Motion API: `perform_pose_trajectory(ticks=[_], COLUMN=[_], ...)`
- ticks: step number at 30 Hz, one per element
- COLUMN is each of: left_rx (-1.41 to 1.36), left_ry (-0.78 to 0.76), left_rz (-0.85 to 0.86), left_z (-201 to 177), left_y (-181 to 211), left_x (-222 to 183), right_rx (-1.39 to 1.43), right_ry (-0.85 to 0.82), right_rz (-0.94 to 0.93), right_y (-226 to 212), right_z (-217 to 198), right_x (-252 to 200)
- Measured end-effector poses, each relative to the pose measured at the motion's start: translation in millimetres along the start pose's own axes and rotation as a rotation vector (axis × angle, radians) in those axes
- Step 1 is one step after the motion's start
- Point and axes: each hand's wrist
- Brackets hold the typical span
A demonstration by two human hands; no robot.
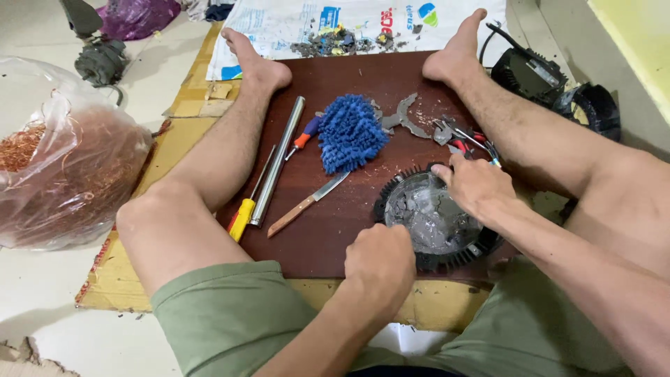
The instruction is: The person scrapes debris or sealant from a circular metal component using a thin metal pick.
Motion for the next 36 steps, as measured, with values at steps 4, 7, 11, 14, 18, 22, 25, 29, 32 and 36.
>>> perform_pose_trajectory(ticks=[4,7,11,14,18,22,25,29,32,36], left_rx=[-0.039,0.068,-0.031,-0.055,-0.037,-0.061,-0.142,-0.161,-0.092,-0.049], left_ry=[0.081,0.009,0.052,0.009,-0.022,-0.021,0.010,0.016,0.003,-0.021], left_rz=[-0.025,0.036,-0.007,-0.055,-0.084,-0.088,-0.109,-0.082,-0.048,-0.156], left_z=[0,-4,-15,-25,-36,-33,-26,-30,-32,-37], left_y=[-16,-17,-17,-15,-16,-25,-38,-37,-40,-42], left_x=[-4,-1,17,6,-16,-14,-18,-25,-19,-4], right_rx=[-0.012,0.012,-0.006,-0.011,0.006,0.020,-0.009,0.006,0.024,-0.004], right_ry=[-0.006,-0.010,0.008,-0.015,0.028,0.022,-0.018,-0.045,-0.025,-0.028], right_rz=[-0.030,-0.050,-0.071,-0.054,-0.044,-0.070,-0.041,-0.049,-0.064,-0.063], right_y=[-2,-7,-9,-5,-3,-2,-3,-11,-10,-12], right_z=[-12,-18,-19,-9,-5,-5,-2,-3,-1,-3], right_x=[-3,-13,-14,-5,0,2,9,-9,-11,-12])
Point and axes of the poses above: each hand's wrist, its own x-axis towards the middle knuckle, its own z-axis out of the palm, y = z × x, and after that the axes turned 10 degrees about z, right-handed
